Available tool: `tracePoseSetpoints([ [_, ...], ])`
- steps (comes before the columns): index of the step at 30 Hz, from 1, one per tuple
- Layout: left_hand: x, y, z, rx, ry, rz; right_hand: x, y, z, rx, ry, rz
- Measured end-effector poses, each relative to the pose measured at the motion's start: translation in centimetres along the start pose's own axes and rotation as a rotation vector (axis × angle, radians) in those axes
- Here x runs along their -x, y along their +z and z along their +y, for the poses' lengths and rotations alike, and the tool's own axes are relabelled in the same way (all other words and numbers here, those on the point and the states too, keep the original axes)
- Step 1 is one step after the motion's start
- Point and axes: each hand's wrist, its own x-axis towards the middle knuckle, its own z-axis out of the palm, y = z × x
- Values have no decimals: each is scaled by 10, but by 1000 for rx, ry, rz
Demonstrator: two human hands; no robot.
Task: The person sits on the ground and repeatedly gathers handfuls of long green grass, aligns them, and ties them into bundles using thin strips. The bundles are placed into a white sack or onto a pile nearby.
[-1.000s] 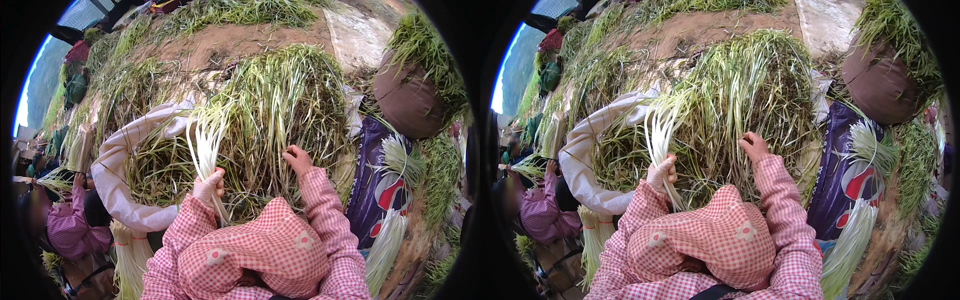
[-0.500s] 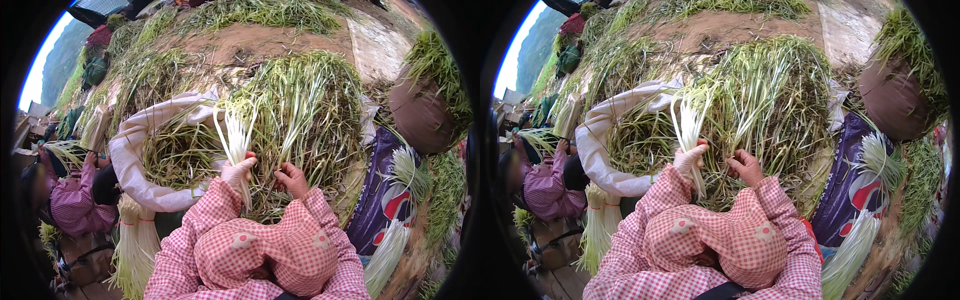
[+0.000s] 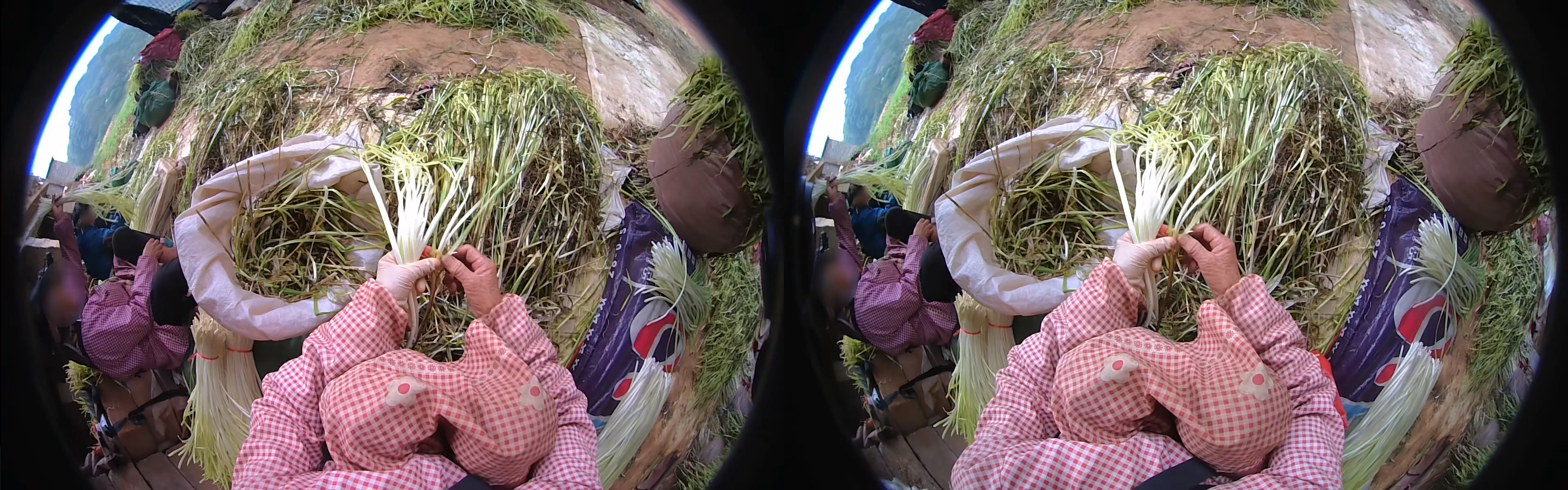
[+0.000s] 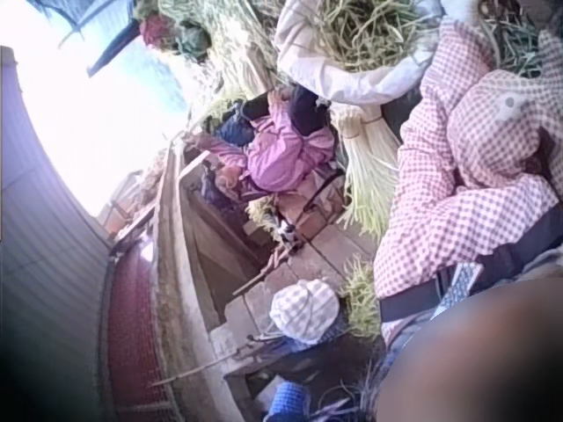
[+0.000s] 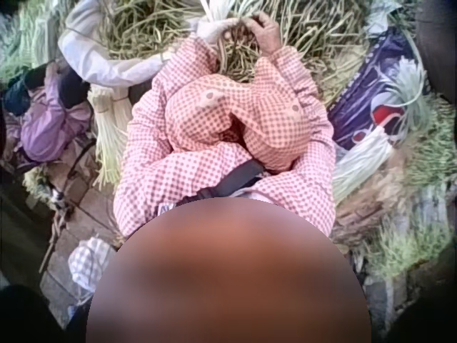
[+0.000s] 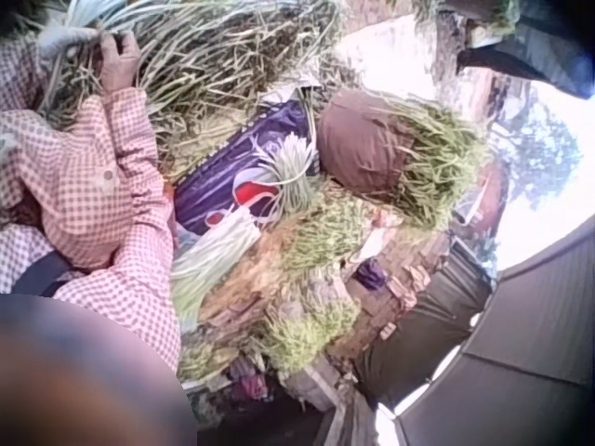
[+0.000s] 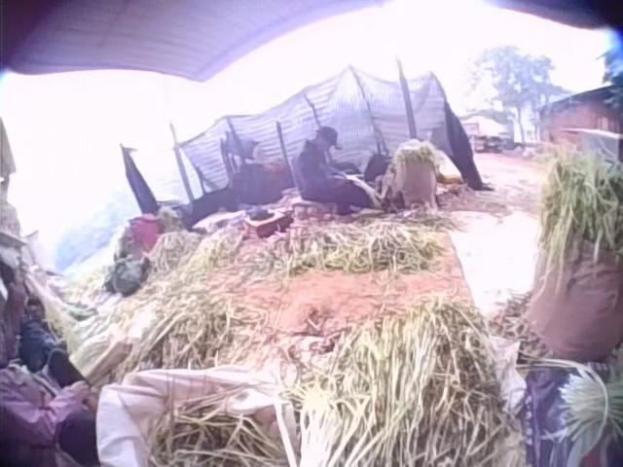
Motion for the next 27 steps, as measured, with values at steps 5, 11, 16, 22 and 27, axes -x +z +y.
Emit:
tracePoseSetpoints([
  [5, 1, -3, 6, 95, 83, 118, 13, -18, 30, 285, 115, 8],
  [11, 2, -7, 9, 141, 67, 135, 42, -71, 27, 1070, 473, -191],
  [16, 1, 0, 6, 144, 45, -22, 19, -47, -26, 775, -254, 23],
  [22, -2, -7, 2, -3, 20, -38, -8, 8, -50, 207, -85, 56],
  [27, -8, -15, 0, -111, -71, 57, -4, -31, -77, -392, -440, 201],
])
